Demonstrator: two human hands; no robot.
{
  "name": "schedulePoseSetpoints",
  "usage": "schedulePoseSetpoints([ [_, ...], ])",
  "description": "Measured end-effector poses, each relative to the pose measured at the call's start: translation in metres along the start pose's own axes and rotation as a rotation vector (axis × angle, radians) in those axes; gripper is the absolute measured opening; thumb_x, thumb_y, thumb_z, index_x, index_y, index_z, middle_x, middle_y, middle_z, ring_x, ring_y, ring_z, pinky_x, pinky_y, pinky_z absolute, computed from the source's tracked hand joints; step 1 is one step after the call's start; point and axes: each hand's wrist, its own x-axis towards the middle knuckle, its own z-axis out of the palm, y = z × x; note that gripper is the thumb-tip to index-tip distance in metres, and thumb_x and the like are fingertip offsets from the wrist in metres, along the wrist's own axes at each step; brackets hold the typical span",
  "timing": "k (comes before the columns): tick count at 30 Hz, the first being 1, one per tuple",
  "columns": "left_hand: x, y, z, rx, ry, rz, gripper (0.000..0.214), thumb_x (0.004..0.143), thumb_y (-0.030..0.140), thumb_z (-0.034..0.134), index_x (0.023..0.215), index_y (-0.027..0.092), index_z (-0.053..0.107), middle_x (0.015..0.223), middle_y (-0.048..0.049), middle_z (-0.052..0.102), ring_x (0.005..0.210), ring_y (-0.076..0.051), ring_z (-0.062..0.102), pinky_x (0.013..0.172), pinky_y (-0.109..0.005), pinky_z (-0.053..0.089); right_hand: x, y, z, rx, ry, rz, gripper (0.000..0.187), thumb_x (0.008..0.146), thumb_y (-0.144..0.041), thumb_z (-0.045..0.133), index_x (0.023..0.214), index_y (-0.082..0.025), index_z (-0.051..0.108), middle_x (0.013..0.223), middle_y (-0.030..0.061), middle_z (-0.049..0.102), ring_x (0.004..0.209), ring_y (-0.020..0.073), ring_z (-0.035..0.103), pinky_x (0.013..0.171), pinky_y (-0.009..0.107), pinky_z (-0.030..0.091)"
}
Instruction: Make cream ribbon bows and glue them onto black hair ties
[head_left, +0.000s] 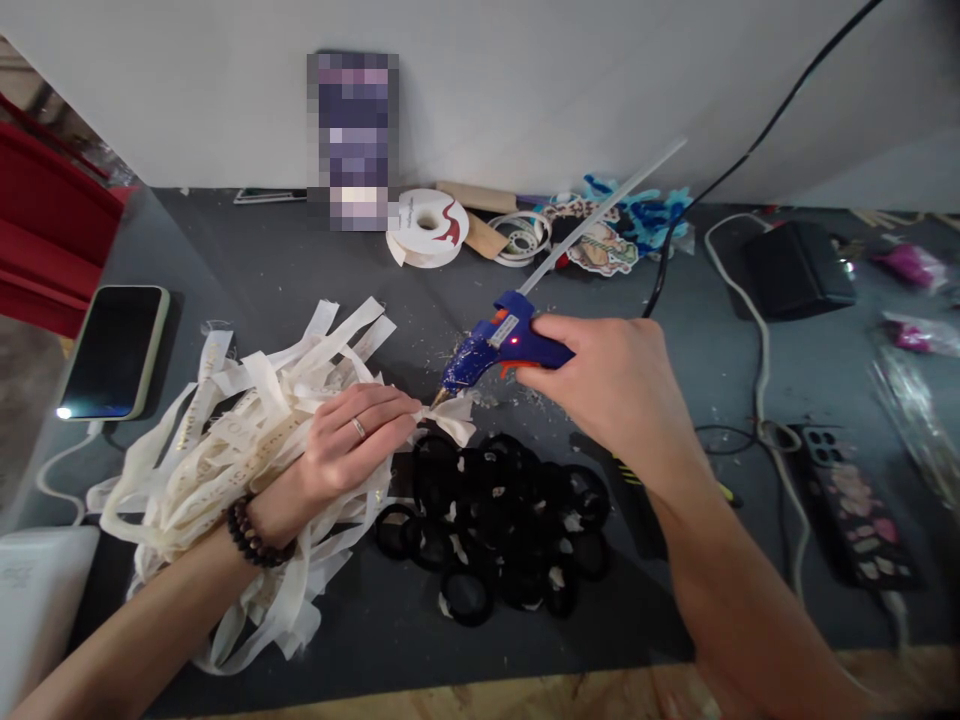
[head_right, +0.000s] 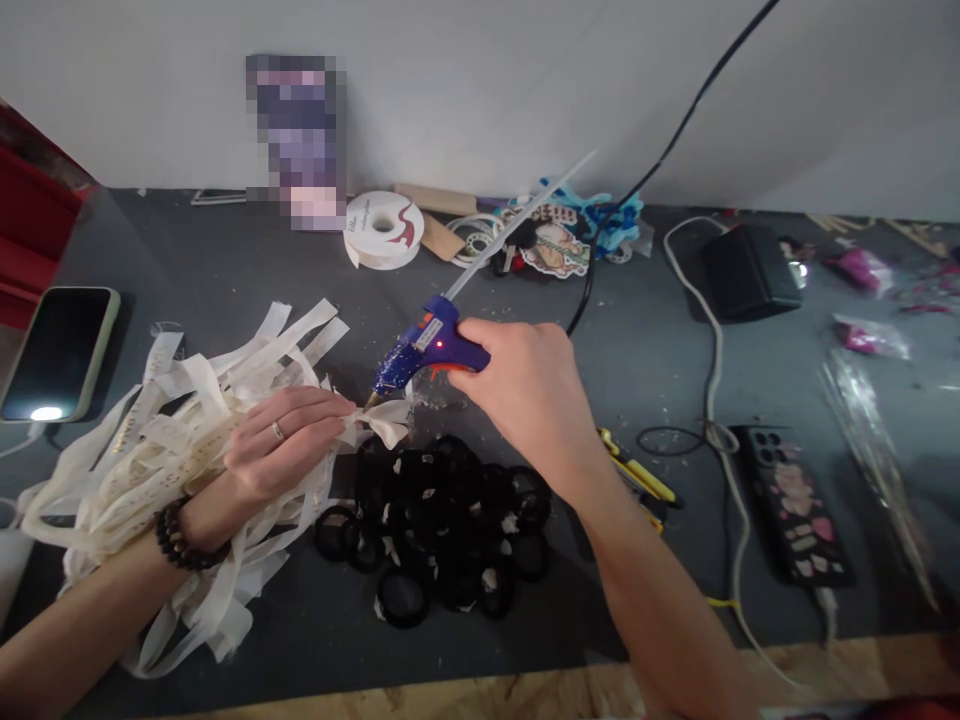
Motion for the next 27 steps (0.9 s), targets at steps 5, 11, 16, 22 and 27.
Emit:
schedulePoseSetpoints([
  [5, 0.0, -0.003, 0.002, 0.061, 0.042, 0.089, 0.023, 0.092, 0.005, 0.071, 0.112, 0.017, 0.069, 0.113, -0.0108, 0.08, 0.11, -0.025, 0.076, 0.089, -0.042, 0.067, -0.001, -0.002, -0.001, -0.009, 0.009, -0.007, 0.02, 0.077, -0.028, 0.075, 0.067, -0.024, 0.059, 0.054, -0.0018, 0.056, 0.053, 0.0173, 0.046, 0.06, 0.032, 0.03],
  [11, 0.001, -0.002, 0.0, 0.057, 0.013, 0.098, 0.026, 0.091, 0.005, 0.071, 0.115, 0.015, 0.068, 0.114, -0.0123, 0.08, 0.111, -0.026, 0.076, 0.091, -0.043, 0.067, -0.001, -0.001, -0.001, -0.006, 0.032, -0.01, 0.016, 0.077, -0.029, 0.075, 0.069, -0.024, 0.062, 0.055, -0.001, 0.057, 0.053, 0.0175, 0.048, 0.06, 0.031, 0.031],
  [16, 0.003, -0.001, -0.002, 0.048, 0.007, 0.087, 0.026, 0.09, 0.002, 0.071, 0.112, 0.016, 0.07, 0.113, -0.0127, 0.08, 0.109, -0.028, 0.076, 0.094, -0.042, 0.067, -0.004, -0.001, 0.006, -0.084, 0.077, -0.023, 0.011, 0.081, -0.031, 0.075, 0.08, -0.023, 0.068, 0.063, 0.0023, 0.066, 0.058, 0.0194, 0.054, 0.059, 0.031, 0.028],
  [22, 0.002, -0.002, -0.001, 0.053, 0.03, 0.093, 0.028, 0.087, 0.001, 0.073, 0.111, 0.015, 0.069, 0.113, -0.0125, 0.079, 0.11, -0.027, 0.076, 0.093, -0.043, 0.067, 0.001, 0.008, 0.017, -0.176, 0.165, 0.022, 0.024, 0.09, -0.043, 0.068, 0.092, -0.019, 0.065, 0.078, 0.0096, 0.073, 0.066, 0.0246, 0.062, 0.059, 0.033, 0.027],
  [27, 0.002, 0.0, -0.001, 0.046, 0.025, 0.055, 0.029, 0.089, 0.0, 0.071, 0.113, 0.016, 0.069, 0.117, -0.0127, 0.078, 0.113, -0.027, 0.074, 0.093, -0.044, 0.067, 0.01, 0.02, 0.028, -0.157, 0.052, 0.048, 0.031, 0.093, -0.045, 0.063, 0.101, -0.016, 0.062, 0.082, 0.0125, 0.073, 0.074, 0.0306, 0.067, 0.063, 0.034, 0.033],
])
